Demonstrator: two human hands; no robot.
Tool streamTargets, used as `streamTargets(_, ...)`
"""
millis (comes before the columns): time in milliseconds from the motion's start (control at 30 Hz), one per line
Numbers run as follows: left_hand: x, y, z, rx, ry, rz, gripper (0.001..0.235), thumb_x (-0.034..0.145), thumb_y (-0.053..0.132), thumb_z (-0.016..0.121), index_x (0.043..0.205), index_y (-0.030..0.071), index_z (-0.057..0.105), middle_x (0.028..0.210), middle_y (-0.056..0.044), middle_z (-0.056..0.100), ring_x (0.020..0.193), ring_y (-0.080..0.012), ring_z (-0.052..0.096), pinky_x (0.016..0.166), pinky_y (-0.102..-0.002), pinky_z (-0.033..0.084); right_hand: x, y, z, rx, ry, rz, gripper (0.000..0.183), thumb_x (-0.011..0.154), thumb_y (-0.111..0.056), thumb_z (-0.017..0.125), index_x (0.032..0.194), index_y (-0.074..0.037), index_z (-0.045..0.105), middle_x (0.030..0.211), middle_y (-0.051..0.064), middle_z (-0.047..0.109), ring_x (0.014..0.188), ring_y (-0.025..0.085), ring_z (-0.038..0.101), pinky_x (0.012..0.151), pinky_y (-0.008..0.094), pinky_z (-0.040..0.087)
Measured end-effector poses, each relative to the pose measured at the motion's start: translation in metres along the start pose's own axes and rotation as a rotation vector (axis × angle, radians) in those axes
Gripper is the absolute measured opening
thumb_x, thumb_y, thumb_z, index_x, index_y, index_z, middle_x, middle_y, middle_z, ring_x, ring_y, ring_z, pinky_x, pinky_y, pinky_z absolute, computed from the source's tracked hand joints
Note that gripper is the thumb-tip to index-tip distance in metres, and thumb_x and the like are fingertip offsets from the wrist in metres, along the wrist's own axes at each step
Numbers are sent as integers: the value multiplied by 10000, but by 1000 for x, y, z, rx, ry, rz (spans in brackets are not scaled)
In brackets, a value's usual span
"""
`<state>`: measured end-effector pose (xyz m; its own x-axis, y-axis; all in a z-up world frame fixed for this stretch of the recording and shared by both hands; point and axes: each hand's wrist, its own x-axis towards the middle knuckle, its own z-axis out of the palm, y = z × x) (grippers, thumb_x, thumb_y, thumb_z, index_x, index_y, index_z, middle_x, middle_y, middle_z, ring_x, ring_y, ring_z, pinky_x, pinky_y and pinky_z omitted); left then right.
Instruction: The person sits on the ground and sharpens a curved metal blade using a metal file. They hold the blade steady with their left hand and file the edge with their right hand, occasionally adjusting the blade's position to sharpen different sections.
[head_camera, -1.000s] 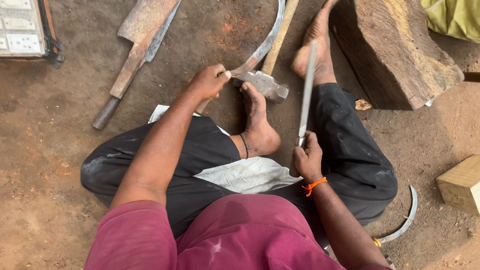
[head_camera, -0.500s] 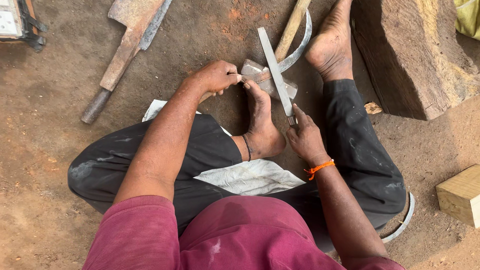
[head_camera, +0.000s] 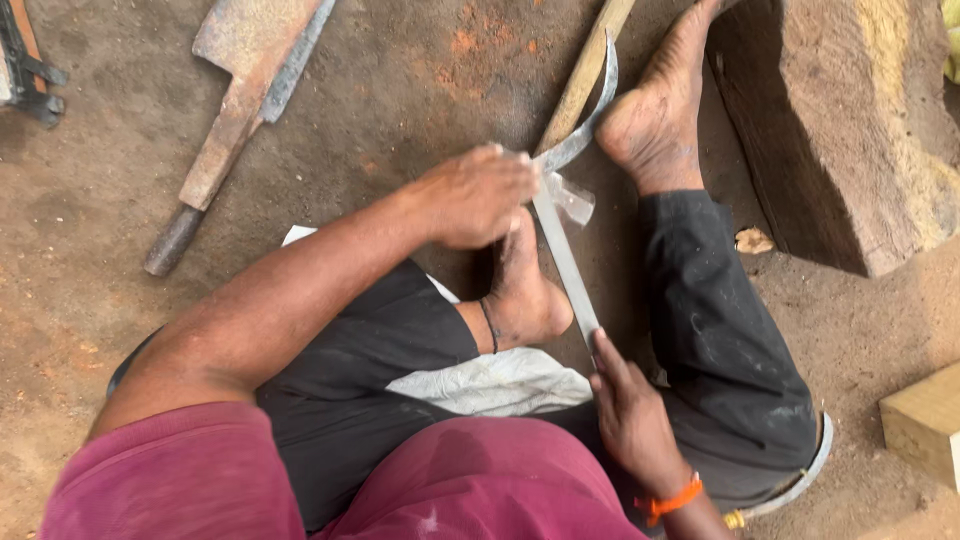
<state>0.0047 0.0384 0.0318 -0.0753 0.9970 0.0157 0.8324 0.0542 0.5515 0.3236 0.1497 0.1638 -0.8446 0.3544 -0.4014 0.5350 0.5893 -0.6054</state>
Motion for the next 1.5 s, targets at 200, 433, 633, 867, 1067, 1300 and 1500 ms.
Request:
streamTargets(200,51,-75,-18,39,76,-348,564,943,393,617,1310,-35,613,1439,-225,558,1354,-372,487,1127,-524,312,135,33,11,-13,56,-174,479,998,-121,611,1468,-82,530,997,270,696,892,444,674,752,496,540)
streamTargets(433,34,-14,-2,134,-352,-256,395,981,325,559,1167,-9,660,1238,-207,652,1208,-348,609,1174,-514,390,30,22,9,31,52,-117,601,920,-74,623,1502,-85,474,995,266,670,861,439,679,715,493,554)
streamTargets(633,12,-52,27,-8,255,-146,516,921,335,643,1268,-46,621,1291,-235,644,1226,-385,586,1040,-520,418,71,33,17,-92,23,-99,557,943,-88,602,1491,-116,504,892,261,664,769,449,656,679,526,525)
streamTargets(867,66,-41,-21,177,-349,-514,375,1024,259,525,1248,-4,673,1297,-239,670,1233,-381,634,1062,-514,513,100,15,23,-79,102,-223,566,941,-85,614,1493,-101,492,856,262,644,741,447,647,656,519,528)
streamTargets(1067,5,2,23,53,71,-143,607,890,369,591,1337,-41,605,1466,-266,529,1431,-386,454,1205,-535,305,31,-17,-2,-103,-16,-26,599,924,-100,619,1503,-128,467,867,249,640,724,417,663,645,508,537)
streamTargets(1300,48,-66,4,305,8,-473,792,925,572,532,1438,-13,379,1540,-283,423,1398,-474,413,1092,-610,308,177,81,24,-123,30,-221,568,935,-159,626,1485,-188,490,993,258,712,911,458,680,813,518,543)
streamTargets(1500,-52,10,16,-86,11,-728,445,1010,496,647,1143,75,703,1118,-138,744,1049,-348,718,923,-502,567,122,47,39,-131,51,-158,587,952,-155,617,1518,-182,464,1029,277,715,923,477,677,836,540,534)
